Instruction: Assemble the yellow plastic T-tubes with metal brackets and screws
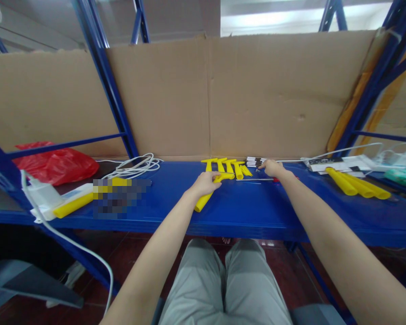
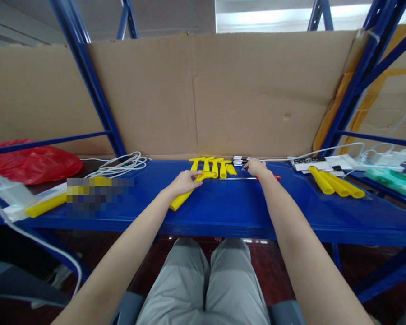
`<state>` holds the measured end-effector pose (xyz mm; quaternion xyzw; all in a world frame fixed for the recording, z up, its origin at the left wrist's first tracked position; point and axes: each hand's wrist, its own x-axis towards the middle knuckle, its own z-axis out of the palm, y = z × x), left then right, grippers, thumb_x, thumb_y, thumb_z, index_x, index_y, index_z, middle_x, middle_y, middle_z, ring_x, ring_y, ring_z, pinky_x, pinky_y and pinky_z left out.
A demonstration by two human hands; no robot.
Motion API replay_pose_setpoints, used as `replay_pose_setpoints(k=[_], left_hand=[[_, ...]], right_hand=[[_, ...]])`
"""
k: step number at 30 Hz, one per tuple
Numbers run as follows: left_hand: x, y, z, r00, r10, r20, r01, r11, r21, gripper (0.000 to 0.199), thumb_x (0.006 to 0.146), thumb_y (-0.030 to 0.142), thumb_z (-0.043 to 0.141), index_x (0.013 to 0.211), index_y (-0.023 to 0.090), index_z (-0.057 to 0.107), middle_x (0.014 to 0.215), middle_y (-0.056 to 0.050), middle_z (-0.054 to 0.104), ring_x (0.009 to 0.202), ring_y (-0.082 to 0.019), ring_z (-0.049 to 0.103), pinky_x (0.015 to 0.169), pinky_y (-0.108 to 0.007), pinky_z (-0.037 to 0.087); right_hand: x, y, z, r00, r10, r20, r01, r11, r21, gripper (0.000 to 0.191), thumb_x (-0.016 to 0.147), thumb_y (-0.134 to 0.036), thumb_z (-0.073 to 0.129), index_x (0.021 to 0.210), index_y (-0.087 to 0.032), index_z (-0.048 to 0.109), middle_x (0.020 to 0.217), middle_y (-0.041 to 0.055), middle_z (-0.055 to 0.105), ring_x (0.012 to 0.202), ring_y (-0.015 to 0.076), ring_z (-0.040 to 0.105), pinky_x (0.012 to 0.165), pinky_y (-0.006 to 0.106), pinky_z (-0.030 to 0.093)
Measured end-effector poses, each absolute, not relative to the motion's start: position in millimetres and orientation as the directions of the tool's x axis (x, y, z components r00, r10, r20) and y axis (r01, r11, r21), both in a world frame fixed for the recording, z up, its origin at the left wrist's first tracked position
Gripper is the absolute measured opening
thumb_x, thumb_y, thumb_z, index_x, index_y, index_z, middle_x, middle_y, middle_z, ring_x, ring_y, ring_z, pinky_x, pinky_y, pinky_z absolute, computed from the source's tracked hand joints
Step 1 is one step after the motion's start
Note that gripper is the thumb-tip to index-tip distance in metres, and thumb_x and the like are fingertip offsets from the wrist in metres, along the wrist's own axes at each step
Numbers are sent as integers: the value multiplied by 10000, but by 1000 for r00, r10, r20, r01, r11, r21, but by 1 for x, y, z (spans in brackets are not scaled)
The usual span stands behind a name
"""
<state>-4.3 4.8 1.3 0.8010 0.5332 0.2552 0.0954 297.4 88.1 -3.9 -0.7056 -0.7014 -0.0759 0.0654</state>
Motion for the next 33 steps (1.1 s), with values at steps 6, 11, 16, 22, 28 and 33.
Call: replay_pose_setpoints(k=[6, 11, 16, 22, 28, 33], left_hand=[[-4, 5, 2, 305, 902, 307, 809, -415, 417, 425, 778, 232, 667, 1201, 191, 672, 1041, -79, 718, 906, -210, 665, 800, -262, 485], [-5, 7, 0, 322, 893, 315, 804, -434, 407, 428, 786, 242, 660, 1212, 196, 666, 1048, -83, 718, 924, -213, 664, 819, -269, 483], [-6, 8, -1, 327, 890, 318, 800, -440, 408, 426, 788, 244, 657, 1213, 203, 666, 1063, -83, 717, 959, -215, 660, 853, -274, 481], [-6, 9, -1, 326, 891, 316, 805, -437, 401, 433, 786, 258, 654, 1217, 215, 664, 1095, -75, 711, 998, -222, 655, 871, -267, 478], [-6, 9, -2, 326, 893, 311, 808, -434, 398, 437, 788, 259, 649, 1222, 212, 661, 1101, -79, 709, 1004, -220, 655, 875, -261, 475], [-5, 7, -1, 320, 895, 310, 812, -428, 398, 439, 793, 256, 645, 1229, 206, 656, 1098, -77, 711, 993, -221, 656, 876, -271, 476]], right_hand=[[296, 79, -1, -17, 987, 160, 998, 7, 61, 501, 808, -58, 419, 1133, -299, 715, 1310, 63, 607, 1244, 277, 496, 1003, 460, 394], [293, 73, 0, -32, 989, 144, 997, 22, 70, 498, 801, -51, 416, 1110, -294, 722, 1299, 56, 613, 1244, 254, 497, 1005, 431, 404], [288, 71, 3, -37, 988, 148, 996, 24, 88, 372, 830, -155, 465, 1069, -257, 732, 1240, 71, 650, 1188, 270, 539, 973, 425, 430], [289, 74, -1, -14, 982, 187, 998, 3, 58, 363, 822, -159, 468, 1067, -253, 719, 1241, 78, 648, 1183, 261, 542, 948, 415, 436], [291, 76, -6, -3, 983, 185, 1000, 7, -21, 282, 810, -203, 502, 964, -256, 733, 1165, 59, 683, 1136, 256, 567, 892, 388, 452], [289, 74, -3, 105, 985, 135, 994, -102, -29, 270, 792, -184, 517, 957, -212, 729, 1087, 116, 693, 1096, 284, 589, 934, 462, 435]])
